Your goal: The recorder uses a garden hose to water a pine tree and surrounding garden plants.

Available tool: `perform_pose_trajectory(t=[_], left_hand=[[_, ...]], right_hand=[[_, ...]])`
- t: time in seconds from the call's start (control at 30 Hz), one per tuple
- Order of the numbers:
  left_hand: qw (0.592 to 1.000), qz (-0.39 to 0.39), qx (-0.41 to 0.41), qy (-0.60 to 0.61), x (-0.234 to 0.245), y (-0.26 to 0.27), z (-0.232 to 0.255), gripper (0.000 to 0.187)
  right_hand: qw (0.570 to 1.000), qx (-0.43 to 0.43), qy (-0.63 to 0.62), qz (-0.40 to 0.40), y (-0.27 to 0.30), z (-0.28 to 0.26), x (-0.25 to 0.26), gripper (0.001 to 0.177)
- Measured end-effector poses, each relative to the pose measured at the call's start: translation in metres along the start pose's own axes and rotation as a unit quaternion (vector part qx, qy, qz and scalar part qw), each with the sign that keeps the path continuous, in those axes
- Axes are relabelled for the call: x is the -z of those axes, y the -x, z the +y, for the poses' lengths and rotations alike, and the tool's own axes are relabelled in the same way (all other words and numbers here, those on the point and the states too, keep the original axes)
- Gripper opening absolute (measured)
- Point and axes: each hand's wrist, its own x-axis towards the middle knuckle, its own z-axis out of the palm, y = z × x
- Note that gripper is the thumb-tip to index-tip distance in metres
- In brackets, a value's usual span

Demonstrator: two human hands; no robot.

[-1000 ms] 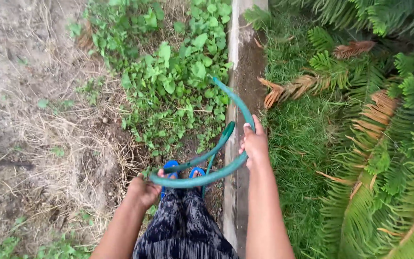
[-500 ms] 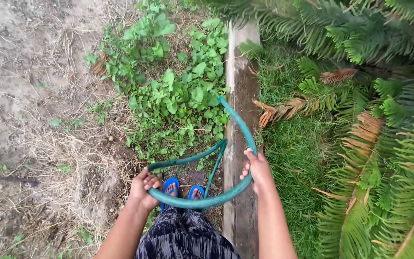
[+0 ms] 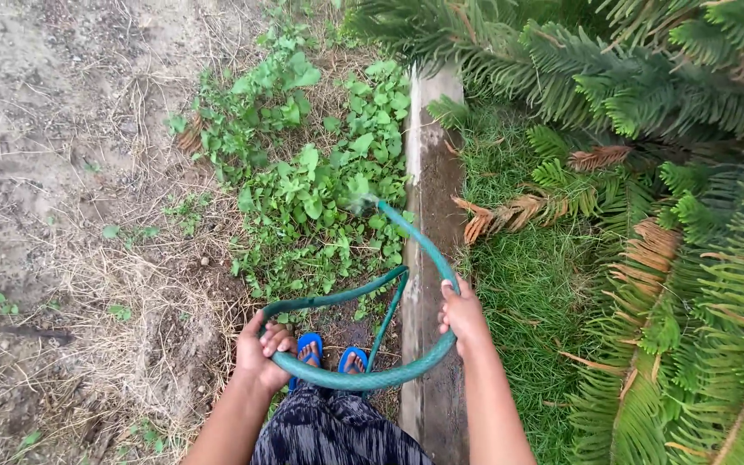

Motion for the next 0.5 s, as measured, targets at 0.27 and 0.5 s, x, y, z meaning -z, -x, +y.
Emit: perform_pose_trajectory(t=[0.27,0.5], left_hand=[[0.999,-0.032,0.03,0.017,-0.011,-0.009,-0.006,0.039],[0.999,-0.022,0.025,0.01,-0.02,-0.005,-0.015,0.042]], right_hand=[[0.999,0.044,0.027,-0.01,0.012,-0.028,0.012,0.058],[0.996,0.066,0.061,-0.001,0.033,-0.05,0.017,0.062]])
